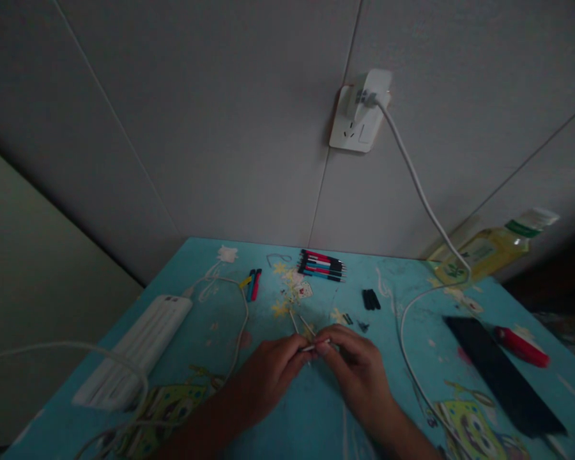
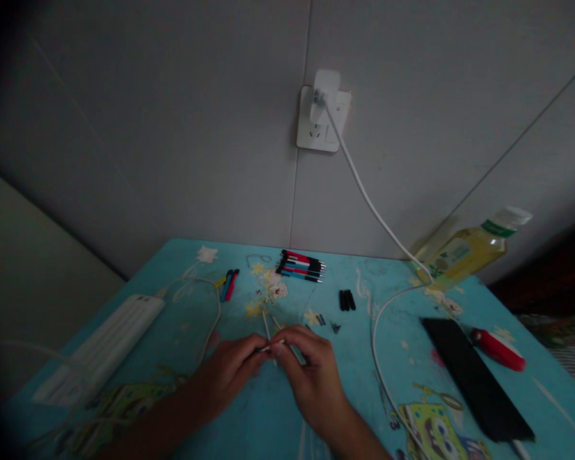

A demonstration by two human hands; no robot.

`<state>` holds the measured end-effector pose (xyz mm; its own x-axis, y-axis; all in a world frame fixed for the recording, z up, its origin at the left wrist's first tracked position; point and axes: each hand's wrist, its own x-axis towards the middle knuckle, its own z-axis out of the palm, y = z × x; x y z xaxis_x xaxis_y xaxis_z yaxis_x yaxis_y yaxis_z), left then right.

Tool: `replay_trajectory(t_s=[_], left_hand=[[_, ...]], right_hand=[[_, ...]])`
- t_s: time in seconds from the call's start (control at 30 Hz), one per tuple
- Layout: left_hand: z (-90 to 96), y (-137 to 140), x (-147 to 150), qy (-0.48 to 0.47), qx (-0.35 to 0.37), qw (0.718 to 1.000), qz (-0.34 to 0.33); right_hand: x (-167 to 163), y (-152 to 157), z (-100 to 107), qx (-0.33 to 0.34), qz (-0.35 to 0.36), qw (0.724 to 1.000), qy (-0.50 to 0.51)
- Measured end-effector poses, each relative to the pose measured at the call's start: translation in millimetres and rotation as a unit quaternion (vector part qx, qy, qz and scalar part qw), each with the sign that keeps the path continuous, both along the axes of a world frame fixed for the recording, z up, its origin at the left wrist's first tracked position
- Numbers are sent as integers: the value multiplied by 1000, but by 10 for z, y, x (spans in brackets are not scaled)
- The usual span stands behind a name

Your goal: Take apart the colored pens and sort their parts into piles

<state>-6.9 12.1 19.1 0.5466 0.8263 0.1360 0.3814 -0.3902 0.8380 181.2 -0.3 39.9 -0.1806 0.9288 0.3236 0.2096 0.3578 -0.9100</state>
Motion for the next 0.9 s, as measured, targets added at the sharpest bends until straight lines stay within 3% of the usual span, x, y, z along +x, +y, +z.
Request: replay_trajectory(t_s=[0.23, 0.53, 0.6, 0.7, 0.8, 0.9], left_hand=[[25, 9, 9, -28, -21, 999, -11], [-21, 6, 57, -43, -10, 998, 37], [-20, 30, 51, -21, 8, 998, 61], [-40, 72, 19, 17, 39, 994, 100], [-80, 103, -26, 56, 69, 989, 117], [-111, 114, -62, 82, 90, 986, 110]], right_hand=[[40, 20, 34, 5, 40, 999, -15], [109, 106, -36, 52, -17, 992, -113], [214, 161, -78, 58, -84, 977, -185], [373, 233, -177, 71, -193, 922, -329], [444, 259, -273, 86, -214, 877, -422], [420, 253, -302, 84, -199, 860, -463]])
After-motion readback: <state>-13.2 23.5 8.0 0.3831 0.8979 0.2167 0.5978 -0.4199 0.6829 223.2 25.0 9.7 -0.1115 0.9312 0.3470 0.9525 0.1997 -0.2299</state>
